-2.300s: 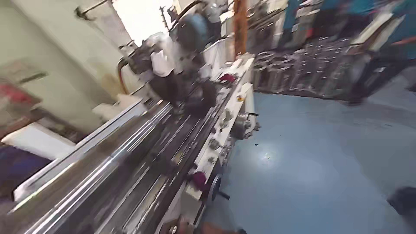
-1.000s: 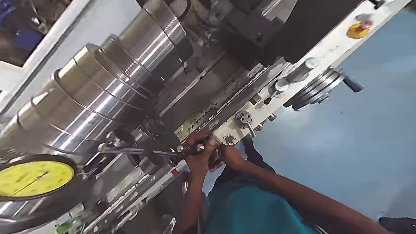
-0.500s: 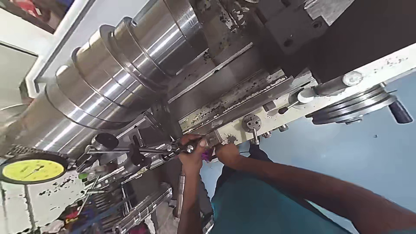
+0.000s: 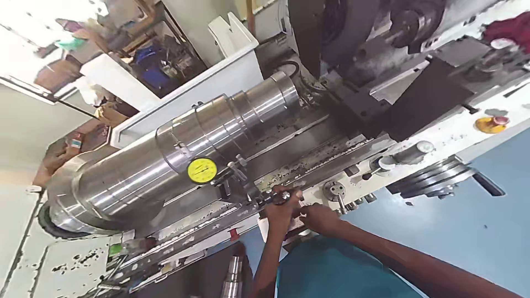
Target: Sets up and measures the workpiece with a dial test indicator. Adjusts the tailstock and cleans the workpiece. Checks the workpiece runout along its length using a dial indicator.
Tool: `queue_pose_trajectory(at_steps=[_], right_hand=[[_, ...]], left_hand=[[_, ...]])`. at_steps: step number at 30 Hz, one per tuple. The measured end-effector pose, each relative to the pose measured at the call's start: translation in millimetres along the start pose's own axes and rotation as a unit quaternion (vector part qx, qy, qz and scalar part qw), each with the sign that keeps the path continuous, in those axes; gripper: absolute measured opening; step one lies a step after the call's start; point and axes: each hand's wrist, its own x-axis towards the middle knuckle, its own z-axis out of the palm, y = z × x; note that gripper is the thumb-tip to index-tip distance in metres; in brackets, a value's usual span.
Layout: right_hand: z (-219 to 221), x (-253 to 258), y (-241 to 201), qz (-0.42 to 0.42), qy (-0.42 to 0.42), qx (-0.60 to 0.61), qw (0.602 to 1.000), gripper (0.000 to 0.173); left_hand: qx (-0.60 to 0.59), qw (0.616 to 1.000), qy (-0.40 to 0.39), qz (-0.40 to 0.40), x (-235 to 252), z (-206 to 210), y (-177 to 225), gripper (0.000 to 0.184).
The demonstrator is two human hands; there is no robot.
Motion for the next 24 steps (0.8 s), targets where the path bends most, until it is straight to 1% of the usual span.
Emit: queue_pose_trajectory(at_steps=[1,3,4,5,7,9,11,13,16,17,18,19,20,22,23,24], right_hand=[[-12.2,-8.8,4.4,-0.022,0.042,0.057,0.997,0.041],[-37.6,-27.0,6.0,-0.132,0.129,0.165,0.969,0.043],[-52.7,-34.7,1.8,-0.185,0.147,0.191,0.953,0.045],[-68.1,-41.1,-3.6,-0.225,0.149,0.188,0.944,0.047],[-92.8,-46.2,-15.3,-0.268,0.143,0.135,0.943,0.041],[-107.3,-40.7,-22.2,-0.294,0.117,0.08,0.945,0.037],[-117.2,-27.9,-25.0,-0.318,0.071,0.05,0.944,0.035],[-125.2,-14.9,-30.1,-0.308,-0.002,0.028,0.951,0.033],[-132.6,-4.4,-52.7,-0.22,-0.098,-0.014,0.971,0.027],[-133.5,-3.8,-60.7,-0.179,-0.125,-0.026,0.976,0.026],[-133.9,-2.3,-66.0,-0.156,-0.134,-0.051,0.977,0.026],[-133.2,-2.0,-69.0,-0.154,-0.117,-0.097,0.976,0.027],[-132.0,-5.7,-72.6,-0.153,-0.087,-0.152,0.973,0.028],[-129.5,-21.9,-87.0,-0.111,-0.031,-0.268,0.957,0.032],[-125.5,-30.1,-91.5,-0.092,-0.004,-0.306,0.947,0.034],[-119.4,-35.5,-90.3,-0.093,0.036,-0.331,0.938,0.034]], left_hand=[[-0.005,1.0,-0.005,0.003,0.9,-1.3,-1.4,0.022],[-0.009,1.0,-0.017,0.011,1.5,-4.9,-4.0,0.029],[-0.01,1.0,-0.023,0.014,1.5,-6.3,-4.7,0.032],[-0.003,1.0,-0.021,0.015,0.8,-6.8,-4.3,0.035],[0.016,1.0,-0.009,0.016,-2.3,-7.8,-1.1,0.038],[-0.007,0.998,-0.005,0.056,-4.4,-9.0,-4.7,0.038],[-0.047,0.995,0.001,0.091,-3.8,-8.3,-9.2,0.044],[-0.077,0.992,0.022,0.102,-5.3,-5.7,-9.5,0.051],[-0.146,0.985,0.031,0.091,-4.8,-4.7,-4.1,0.062],[-0.185,0.979,0.038,0.077,-4.1,-3.8,1.8,0.057],[-0.218,0.973,0.055,0.058,-3.5,-2.4,10.2,0.047],[-0.248,0.965,0.073,0.04,-3.2,-0.8,18.2,0.036],[-0.267,0.96,0.082,0.033,-3.6,0.6,22.9,0.03],[-0.285,0.954,0.085,0.042,-2.1,2.9,26.8,0.022],[-0.289,0.953,0.084,0.043,-2.4,3.7,26.6,0.02],[-0.29,0.952,0.086,0.042,-2.7,4.2,26.3,0.017]])
